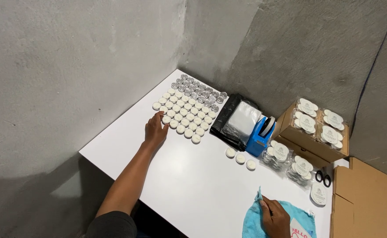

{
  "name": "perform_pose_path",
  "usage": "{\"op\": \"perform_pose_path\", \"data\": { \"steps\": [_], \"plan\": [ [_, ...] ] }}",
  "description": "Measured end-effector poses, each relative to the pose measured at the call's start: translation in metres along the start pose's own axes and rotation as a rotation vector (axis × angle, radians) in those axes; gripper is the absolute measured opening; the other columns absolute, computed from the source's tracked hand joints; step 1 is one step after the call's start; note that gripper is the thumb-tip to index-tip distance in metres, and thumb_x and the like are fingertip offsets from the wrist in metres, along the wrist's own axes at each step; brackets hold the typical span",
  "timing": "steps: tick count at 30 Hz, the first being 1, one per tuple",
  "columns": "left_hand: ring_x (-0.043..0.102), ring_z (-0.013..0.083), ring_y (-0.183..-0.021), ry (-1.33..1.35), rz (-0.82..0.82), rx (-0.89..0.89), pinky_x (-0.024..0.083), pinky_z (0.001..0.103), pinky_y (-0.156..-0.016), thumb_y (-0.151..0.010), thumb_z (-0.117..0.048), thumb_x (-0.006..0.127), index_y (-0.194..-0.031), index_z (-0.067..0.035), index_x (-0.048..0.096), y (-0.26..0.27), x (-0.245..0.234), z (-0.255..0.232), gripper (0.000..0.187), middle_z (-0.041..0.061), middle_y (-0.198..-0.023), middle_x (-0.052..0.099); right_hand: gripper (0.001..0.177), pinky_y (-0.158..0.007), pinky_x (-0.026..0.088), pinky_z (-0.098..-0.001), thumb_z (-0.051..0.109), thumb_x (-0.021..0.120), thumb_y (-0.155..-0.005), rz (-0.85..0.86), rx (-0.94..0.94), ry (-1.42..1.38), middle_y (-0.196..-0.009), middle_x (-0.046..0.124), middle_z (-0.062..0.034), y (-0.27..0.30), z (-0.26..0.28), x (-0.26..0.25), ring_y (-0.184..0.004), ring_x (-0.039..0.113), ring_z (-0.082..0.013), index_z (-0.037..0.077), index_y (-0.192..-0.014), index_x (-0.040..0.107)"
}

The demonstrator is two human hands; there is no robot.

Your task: The person is wiping the work surface and then packing small tealight candles into clear plastic bags, four per bag.

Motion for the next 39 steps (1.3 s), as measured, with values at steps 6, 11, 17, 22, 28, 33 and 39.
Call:
{"op": "perform_pose_path", "data": {
  "steps": [6, 11, 17, 22, 28, 33, 39],
  "plan": [
    [0.060, 0.0308, -0.113, 0.066, -0.054, 0.063, 0.050, 0.047, -0.093, -0.088, -0.015, 0.070, -0.140, -0.006, 0.048, 0.001, 0.003, 0.010, 0.057, 0.018, -0.124, 0.059, 0.030, -0.079, 0.059, -0.0328, 0.024, 0.065, -0.095, 0.038, -0.061, -0.034, -0.098, 0.082, -0.0025, -0.001, -0.005, -0.001, -0.090, 0.075, -0.0171, 0.010, -0.116, 0.080],
    [0.054, 0.0282, -0.119, 0.125, 0.040, -0.050, 0.051, 0.041, -0.097, -0.090, -0.017, 0.066, -0.147, -0.004, 0.044, 0.010, -0.005, 0.009, 0.062, 0.015, -0.132, 0.049, 0.031, -0.076, 0.057, -0.0322, 0.023, 0.063, -0.096, 0.062, -0.078, -0.054, -0.097, 0.080, -0.0024, -0.001, -0.005, -0.001, -0.086, 0.074, -0.0160, 0.009, -0.118, 0.079],
    [0.057, 0.0238, -0.104, 0.056, 0.173, -0.104, 0.051, 0.035, -0.095, -0.088, -0.024, 0.065, -0.142, -0.004, 0.056, 0.027, -0.012, -0.003, 0.058, 0.011, -0.123, 0.046, 0.029, -0.073, 0.057, -0.0337, 0.022, 0.062, -0.096, 0.042, -0.153, -0.047, -0.093, 0.079, -0.0037, -0.001, 0.008, -0.007, -0.084, 0.073, -0.0188, 0.009, -0.116, 0.079],
    [0.059, 0.0202, -0.100, 0.047, 0.305, -0.140, 0.050, 0.034, -0.096, -0.088, -0.028, 0.067, -0.140, -0.006, 0.058, 0.048, -0.023, -0.043, 0.057, 0.008, -0.126, 0.046, 0.026, -0.075, 0.058, -0.0343, 0.015, 0.062, -0.096, 0.009, -0.216, -0.104, -0.096, 0.079, -0.0080, -0.004, 0.025, -0.015, -0.085, 0.073, -0.0213, 0.003, -0.113, 0.078],
    [0.067, 0.0289, -0.093, 0.138, 0.379, 0.057, 0.059, 0.037, -0.079, -0.081, -0.007, 0.075, -0.128, 0.008, 0.064, 0.085, -0.037, -0.112, 0.050, 0.021, -0.108, 0.053, 0.022, -0.068, 0.056, -0.0360, 0.023, 0.064, -0.102, 0.000, -0.120, -0.084, -0.081, 0.074, -0.0059, -0.002, 0.025, -0.010, -0.078, 0.073, -0.0260, 0.014, -0.113, 0.081],
    [0.070, 0.0321, -0.089, 0.259, 0.574, 0.135, 0.059, 0.041, -0.077, -0.079, -0.002, 0.070, -0.125, 0.011, 0.065, 0.102, -0.020, -0.161, 0.047, 0.026, -0.105, 0.058, 0.019, -0.066, 0.055, -0.0366, 0.019, 0.065, -0.102, 0.006, -0.179, -0.051, -0.080, 0.072, -0.0068, -0.004, 0.036, -0.011, -0.076, 0.071, -0.0265, 0.011, -0.109, 0.080],
    [0.071, 0.0319, -0.089, 0.269, 0.781, 0.222, 0.061, 0.041, -0.077, -0.077, -0.008, 0.075, -0.124, 0.006, 0.066, 0.117, 0.027, -0.186, 0.050, 0.024, -0.102, 0.061, 0.019, -0.071, 0.055, -0.0360, 0.019, 0.063, -0.103, 0.030, -0.258, -0.018, -0.084, 0.070, -0.0085, -0.002, 0.034, -0.006, -0.079, 0.069, -0.0271, 0.010, -0.108, 0.078]
  ]
}}
Point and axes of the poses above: each hand's wrist, its own y-axis away from the middle knuckle, its own x-axis out of the palm, z = x × y, the point moved 3 cm from there along -y, towards the middle knuckle
